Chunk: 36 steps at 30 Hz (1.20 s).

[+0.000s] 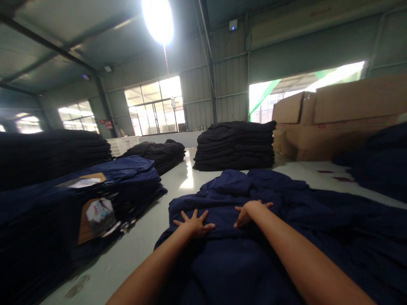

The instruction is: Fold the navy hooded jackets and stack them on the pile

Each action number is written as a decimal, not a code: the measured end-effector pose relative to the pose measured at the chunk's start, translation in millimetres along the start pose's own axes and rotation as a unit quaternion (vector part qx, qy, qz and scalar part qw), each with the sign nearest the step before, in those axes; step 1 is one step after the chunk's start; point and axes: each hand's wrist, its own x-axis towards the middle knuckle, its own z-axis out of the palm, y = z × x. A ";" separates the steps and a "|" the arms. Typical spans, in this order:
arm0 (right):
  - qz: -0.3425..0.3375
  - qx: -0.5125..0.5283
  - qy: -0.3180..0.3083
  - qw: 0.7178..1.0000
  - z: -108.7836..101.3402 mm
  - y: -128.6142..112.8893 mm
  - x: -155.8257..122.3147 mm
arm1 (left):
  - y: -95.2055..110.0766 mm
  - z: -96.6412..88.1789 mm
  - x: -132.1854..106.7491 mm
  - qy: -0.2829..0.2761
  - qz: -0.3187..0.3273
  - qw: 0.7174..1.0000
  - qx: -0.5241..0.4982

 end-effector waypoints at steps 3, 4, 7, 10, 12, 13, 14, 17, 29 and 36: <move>-0.005 -0.032 -0.018 0.999 6.0 4.9 -18.5 | -10.8 14.1 -14.4 0.032 -0.025 0.999 0.001; -0.020 -0.033 -0.022 0.999 11.2 4.1 -25.2 | -16.6 16.4 -19.1 0.043 -0.026 0.999 0.002; -0.051 -0.034 -0.027 0.998 30.4 -9.9 -43.0 | -39.3 17.5 -31.8 0.046 -0.030 0.998 0.008; -0.071 -0.038 -0.016 0.997 42.4 -34.4 -57.0 | -72.2 11.6 -45.1 0.033 -0.034 0.999 0.015; -0.108 -0.037 -0.010 0.993 43.0 -47.0 -64.1 | -96.4 2.3 -54.9 0.007 -0.039 0.999 0.019; -0.129 -0.039 0.003 0.991 42.0 -50.4 -66.4 | -106.7 -4.5 -59.5 -0.011 -0.047 0.999 0.020; -0.146 -0.043 0.025 0.988 41.0 -51.6 -67.7 | -114.1 -12.5 -63.4 -0.032 -0.061 0.997 0.021; -0.140 -0.043 0.081 0.986 42.5 -46.0 -65.1 | -110.7 -36.9 -68.2 -0.080 -0.092 0.991 0.053; -0.069 -0.034 0.152 0.985 57.8 11.9 -67.3 | 21.8 3.2 -29.2 -0.116 0.152 0.981 0.018; -0.062 0.043 0.071 0.995 47.7 57.3 -63.7 | 91.9 8.7 -5.4 0.020 0.193 0.981 0.009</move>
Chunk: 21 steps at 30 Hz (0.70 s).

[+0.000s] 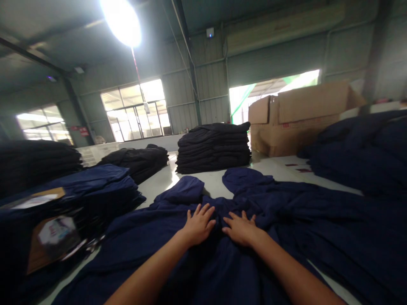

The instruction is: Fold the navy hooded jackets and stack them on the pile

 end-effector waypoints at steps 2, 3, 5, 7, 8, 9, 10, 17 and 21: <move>-0.016 0.005 0.037 0.999 -10.6 6.4 -1.7 | 10.0 9.2 14.2 -0.039 0.024 0.999 -0.014; -0.016 0.004 0.063 0.998 -16.5 10.1 -2.5 | 13.8 12.6 20.1 -0.066 0.017 0.998 -0.010; 0.003 0.000 0.111 0.994 -27.7 19.3 -3.5 | 21.4 16.0 29.0 -0.082 -0.004 0.996 0.013; 0.052 -0.003 0.142 0.989 -36.4 30.9 -2.8 | 30.5 17.0 34.2 -0.032 -0.002 0.999 0.027; 0.084 -0.004 0.152 0.985 -39.4 37.4 -2.1 | 35.5 17.7 35.6 0.003 0.011 1.000 0.022; 0.116 -0.004 0.160 0.980 -41.5 44.3 -1.3 | 40.5 18.9 36.3 0.028 0.034 0.999 0.010; 0.146 -0.003 0.168 0.975 -42.7 51.6 -0.7 | 45.3 20.7 36.7 0.033 0.059 0.998 -0.005; 0.333 0.037 0.202 0.920 -40.0 105.6 0.8 | 83.5 23.3 45.4 0.027 0.098 0.995 -0.017; 0.420 0.064 0.197 0.883 -32.6 131.7 5.5 | 102.8 28.2 53.8 0.034 0.178 0.981 -0.072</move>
